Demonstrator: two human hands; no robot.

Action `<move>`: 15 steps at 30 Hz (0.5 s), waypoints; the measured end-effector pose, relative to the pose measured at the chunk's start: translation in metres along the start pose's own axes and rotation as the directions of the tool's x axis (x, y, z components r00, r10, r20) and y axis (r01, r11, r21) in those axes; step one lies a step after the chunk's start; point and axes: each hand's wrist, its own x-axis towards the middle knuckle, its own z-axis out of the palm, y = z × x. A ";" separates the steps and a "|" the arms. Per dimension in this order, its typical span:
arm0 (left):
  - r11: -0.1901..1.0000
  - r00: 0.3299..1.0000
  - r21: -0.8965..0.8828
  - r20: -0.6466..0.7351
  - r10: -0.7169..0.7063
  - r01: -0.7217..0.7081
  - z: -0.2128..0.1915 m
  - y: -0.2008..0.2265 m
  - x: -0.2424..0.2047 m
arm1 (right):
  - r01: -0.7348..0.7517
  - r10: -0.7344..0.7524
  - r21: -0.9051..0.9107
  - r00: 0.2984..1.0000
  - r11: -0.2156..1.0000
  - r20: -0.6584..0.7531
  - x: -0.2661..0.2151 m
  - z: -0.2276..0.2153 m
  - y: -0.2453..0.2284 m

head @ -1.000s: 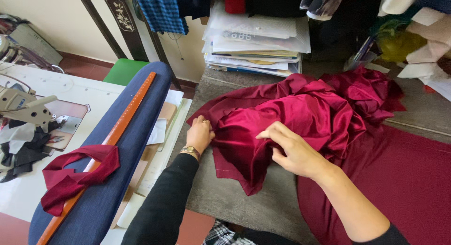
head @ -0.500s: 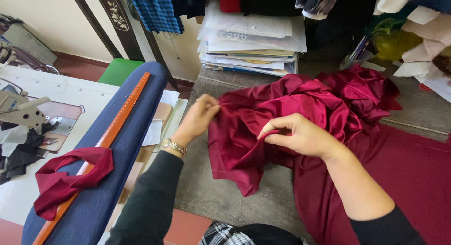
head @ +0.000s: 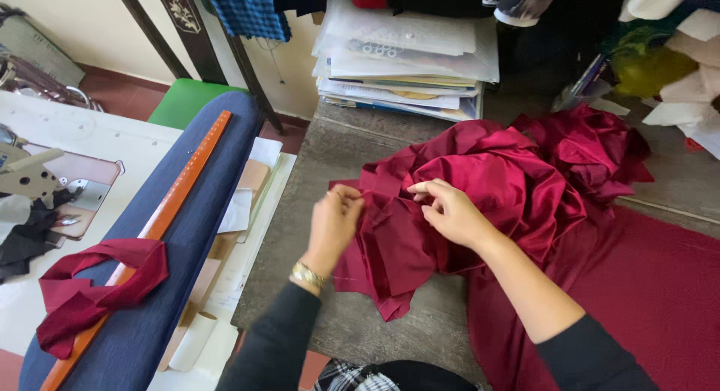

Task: The person folds a large piece of maroon fabric on a wooden table, smoothing it out and aligning the edges. They then pick up a smaller piece of the same fabric, fold it, and place it on top of the larger folded piece.

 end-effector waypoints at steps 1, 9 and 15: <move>0.999 0.998 -0.012 -0.042 0.046 -0.047 0.003 0.007 -0.010 | 0.188 -0.199 -0.173 0.979 0.967 -0.049 -0.001 0.002 -0.003; 0.964 0.993 -0.265 -0.110 -0.044 0.014 0.013 0.032 -0.046 | 0.348 -0.412 -0.619 0.910 0.704 0.043 -0.013 0.036 -0.031; 0.983 0.981 -0.117 -0.149 0.122 -0.140 0.013 0.036 -0.067 | 0.416 -0.519 -0.578 0.855 0.702 -0.016 -0.014 0.038 -0.012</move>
